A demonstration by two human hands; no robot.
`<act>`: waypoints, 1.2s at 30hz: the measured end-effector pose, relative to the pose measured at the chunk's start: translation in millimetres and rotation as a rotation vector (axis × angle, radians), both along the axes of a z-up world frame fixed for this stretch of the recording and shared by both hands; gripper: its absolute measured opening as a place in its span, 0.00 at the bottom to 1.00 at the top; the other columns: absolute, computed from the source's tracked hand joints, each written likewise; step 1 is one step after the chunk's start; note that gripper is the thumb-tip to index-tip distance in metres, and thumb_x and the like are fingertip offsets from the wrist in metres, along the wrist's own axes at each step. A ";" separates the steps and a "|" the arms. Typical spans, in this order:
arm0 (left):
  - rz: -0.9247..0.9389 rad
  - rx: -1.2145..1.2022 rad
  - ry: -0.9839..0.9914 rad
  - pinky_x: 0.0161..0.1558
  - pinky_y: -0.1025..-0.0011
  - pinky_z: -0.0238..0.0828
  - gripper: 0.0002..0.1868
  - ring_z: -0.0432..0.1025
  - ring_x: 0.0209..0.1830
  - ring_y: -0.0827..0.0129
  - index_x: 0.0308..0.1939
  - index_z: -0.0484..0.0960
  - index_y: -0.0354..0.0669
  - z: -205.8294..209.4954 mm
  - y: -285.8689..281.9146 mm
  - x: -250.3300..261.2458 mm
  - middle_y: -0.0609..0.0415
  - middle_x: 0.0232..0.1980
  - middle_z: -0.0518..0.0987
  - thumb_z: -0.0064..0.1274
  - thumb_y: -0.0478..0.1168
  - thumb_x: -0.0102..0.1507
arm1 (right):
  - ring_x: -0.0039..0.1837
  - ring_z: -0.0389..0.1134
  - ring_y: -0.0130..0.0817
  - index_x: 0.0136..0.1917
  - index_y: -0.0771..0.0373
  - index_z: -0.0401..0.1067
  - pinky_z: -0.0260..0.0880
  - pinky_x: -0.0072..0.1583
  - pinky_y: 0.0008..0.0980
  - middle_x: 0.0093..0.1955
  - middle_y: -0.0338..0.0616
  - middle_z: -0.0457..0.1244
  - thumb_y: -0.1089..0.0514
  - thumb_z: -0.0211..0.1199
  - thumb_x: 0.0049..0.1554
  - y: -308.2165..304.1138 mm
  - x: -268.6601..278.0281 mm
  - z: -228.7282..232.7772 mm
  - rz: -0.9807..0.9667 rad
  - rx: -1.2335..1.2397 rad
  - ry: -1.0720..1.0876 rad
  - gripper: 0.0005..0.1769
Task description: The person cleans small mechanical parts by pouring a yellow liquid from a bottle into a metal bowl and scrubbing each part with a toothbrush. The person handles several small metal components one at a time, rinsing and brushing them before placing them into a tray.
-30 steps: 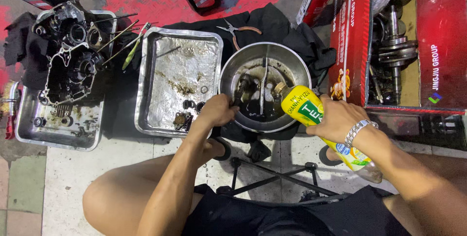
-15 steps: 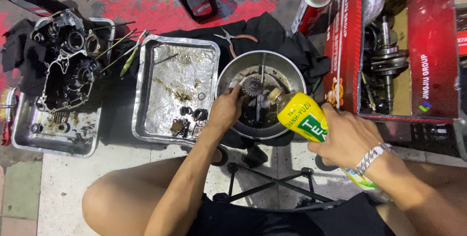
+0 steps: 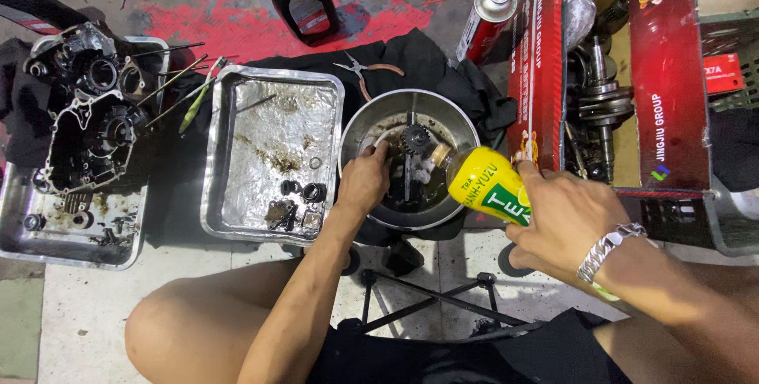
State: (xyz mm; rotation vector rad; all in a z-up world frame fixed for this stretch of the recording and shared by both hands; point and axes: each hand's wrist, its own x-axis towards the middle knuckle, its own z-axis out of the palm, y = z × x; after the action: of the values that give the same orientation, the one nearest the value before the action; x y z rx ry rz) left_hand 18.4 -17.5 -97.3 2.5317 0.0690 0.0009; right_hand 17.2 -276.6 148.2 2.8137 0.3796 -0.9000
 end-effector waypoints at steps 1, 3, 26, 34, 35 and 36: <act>-0.001 -0.001 0.004 0.45 0.44 0.72 0.19 0.76 0.39 0.35 0.61 0.76 0.44 0.8 -0.6 -0.4 0.36 0.51 0.81 0.48 0.39 0.66 | 0.55 0.73 0.48 0.76 0.64 0.52 0.74 0.58 0.44 0.49 0.54 0.70 0.41 0.70 0.47 0.0 0.9 -0.8 0.009 0.002 -0.011 0.52; -0.005 -0.002 0.010 0.44 0.44 0.72 0.18 0.76 0.38 0.35 0.60 0.76 0.44 2.4 -1.7 -0.1 0.37 0.51 0.81 0.48 0.39 0.66 | 0.56 0.73 0.49 0.77 0.63 0.51 0.73 0.58 0.45 0.50 0.54 0.69 0.41 0.70 0.47 -1.1 3.3 -1.8 0.025 0.008 -0.035 0.53; -0.008 -0.032 -0.014 0.45 0.46 0.74 0.20 0.77 0.39 0.36 0.62 0.76 0.45 2.0 -1.2 -5.0 0.37 0.52 0.81 0.50 0.39 0.65 | 0.56 0.73 0.48 0.74 0.62 0.55 0.74 0.58 0.45 0.48 0.54 0.70 0.40 0.69 0.48 2.4 9.7 -2.6 0.043 -0.070 -0.014 0.49; -0.041 -0.112 0.013 0.46 0.47 0.73 0.24 0.76 0.42 0.35 0.62 0.76 0.42 22.0 -6.0 -9.2 0.34 0.45 0.82 0.52 0.36 0.60 | 0.56 0.73 0.48 0.75 0.65 0.54 0.74 0.58 0.43 0.50 0.55 0.70 0.41 0.69 0.47 6.2 -0.4 -7.9 0.056 -0.018 -0.035 0.51; -0.037 -0.119 0.042 0.47 0.47 0.73 0.24 0.76 0.42 0.36 0.62 0.75 0.42 24.8 -7.5 -8.6 0.33 0.44 0.82 0.52 0.37 0.61 | 0.55 0.73 0.48 0.76 0.67 0.54 0.74 0.57 0.44 0.50 0.55 0.70 0.42 0.69 0.47 6.6 -1.5 -8.8 0.064 0.001 -0.054 0.52; -0.034 -0.125 0.071 0.47 0.47 0.73 0.24 0.76 0.42 0.36 0.63 0.75 0.42 27.1 -8.3 -8.1 0.33 0.42 0.82 0.53 0.37 0.61 | 0.55 0.73 0.49 0.76 0.69 0.53 0.74 0.56 0.44 0.50 0.56 0.70 0.43 0.69 0.46 7.0 -2.0 -9.5 0.071 0.019 -0.073 0.53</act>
State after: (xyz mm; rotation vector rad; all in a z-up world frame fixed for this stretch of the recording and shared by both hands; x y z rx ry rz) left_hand 10.3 -25.8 -70.2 2.4070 0.0528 -0.1031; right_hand 15.2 -269.6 138.7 2.8213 0.4776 -0.7811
